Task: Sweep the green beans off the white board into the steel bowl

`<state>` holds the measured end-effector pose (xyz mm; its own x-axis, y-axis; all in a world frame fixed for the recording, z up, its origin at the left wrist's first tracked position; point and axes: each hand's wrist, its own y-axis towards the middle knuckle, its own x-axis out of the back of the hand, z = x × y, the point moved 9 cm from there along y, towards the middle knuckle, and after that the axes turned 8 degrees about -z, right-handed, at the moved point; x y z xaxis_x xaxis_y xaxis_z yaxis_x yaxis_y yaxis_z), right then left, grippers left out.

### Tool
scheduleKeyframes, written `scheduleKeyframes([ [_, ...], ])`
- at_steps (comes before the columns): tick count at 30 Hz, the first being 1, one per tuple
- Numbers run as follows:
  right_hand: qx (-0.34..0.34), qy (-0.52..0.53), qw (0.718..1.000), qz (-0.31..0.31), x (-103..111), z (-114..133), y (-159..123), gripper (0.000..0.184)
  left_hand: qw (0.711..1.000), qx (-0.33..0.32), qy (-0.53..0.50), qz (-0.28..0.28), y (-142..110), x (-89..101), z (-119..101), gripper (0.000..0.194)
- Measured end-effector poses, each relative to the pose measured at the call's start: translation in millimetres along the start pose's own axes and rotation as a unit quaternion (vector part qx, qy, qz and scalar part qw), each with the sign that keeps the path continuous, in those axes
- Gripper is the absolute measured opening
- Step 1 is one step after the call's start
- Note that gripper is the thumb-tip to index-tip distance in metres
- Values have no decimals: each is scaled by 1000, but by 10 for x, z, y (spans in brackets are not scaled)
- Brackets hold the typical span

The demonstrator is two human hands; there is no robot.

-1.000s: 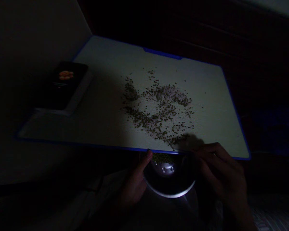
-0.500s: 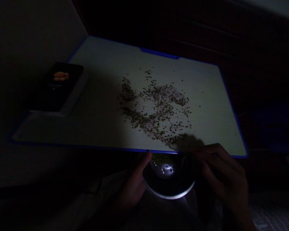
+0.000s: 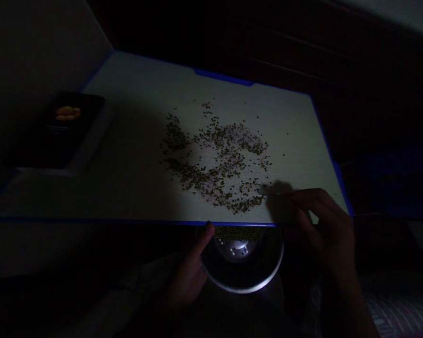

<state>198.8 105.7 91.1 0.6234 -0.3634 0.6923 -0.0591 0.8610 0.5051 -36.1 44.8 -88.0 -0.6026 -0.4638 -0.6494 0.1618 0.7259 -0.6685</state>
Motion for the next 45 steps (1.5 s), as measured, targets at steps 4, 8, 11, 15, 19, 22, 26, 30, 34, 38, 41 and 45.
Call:
scheduleKeyframes([
  [4, 7, 4, 1000, 14, 44, 65, -43, 17, 998, 7, 22, -62, -6, 53, -5, 48],
  [8, 11, 3, 1000, 23, 71, 140, -77, 17, 995, 20, 34, -95, 3, 84, 32, 59],
  [11, 3, 3, 999, 39, 58, 180, -101, 19, 996, 17, 31, -88, 22, 123, 55, 49],
  [15, -13, 13, 999, 32, 93, 196, -155, 14, 997, 26, 33, -67, 19, 134, 74, 39],
  [19, -46, 12, 999, 1, 162, 147, -222, 13, 999, 7, 34, -33, 5, 44, 37, 37],
  [22, -67, 12, 998, -1, 144, 143, -254, 14, 998, 18, 40, -40, 9, 45, 74, 39],
  [26, -67, 30, 997, 0, 103, 220, -240, 16, 998, 33, 44, -34, 9, 35, 99, 45],
  [30, -82, 10, 996, -22, 147, 198, -231, 14, 997, 29, 54, -45, 3, 99, 89, 51],
  [34, -69, 13, 997, -13, 105, 196, -229, 14, 996, 30, 63, -58, 1, 139, 113, 49],
  [38, -44, 53, 997, 27, -39, 284, -203, 18, 997, 18, 62, -46, -8, 34, 74, 59],
  [41, -26, 72, 996, 38, -93, 345, -188, 20, 996, 22, 68, -44, -19, -18, 56, 56],
  [45, 1, 79, 996, 42, -84, 384, -216, 23, 996, 15, 58, -62, -13, -4, 37, 43],
])
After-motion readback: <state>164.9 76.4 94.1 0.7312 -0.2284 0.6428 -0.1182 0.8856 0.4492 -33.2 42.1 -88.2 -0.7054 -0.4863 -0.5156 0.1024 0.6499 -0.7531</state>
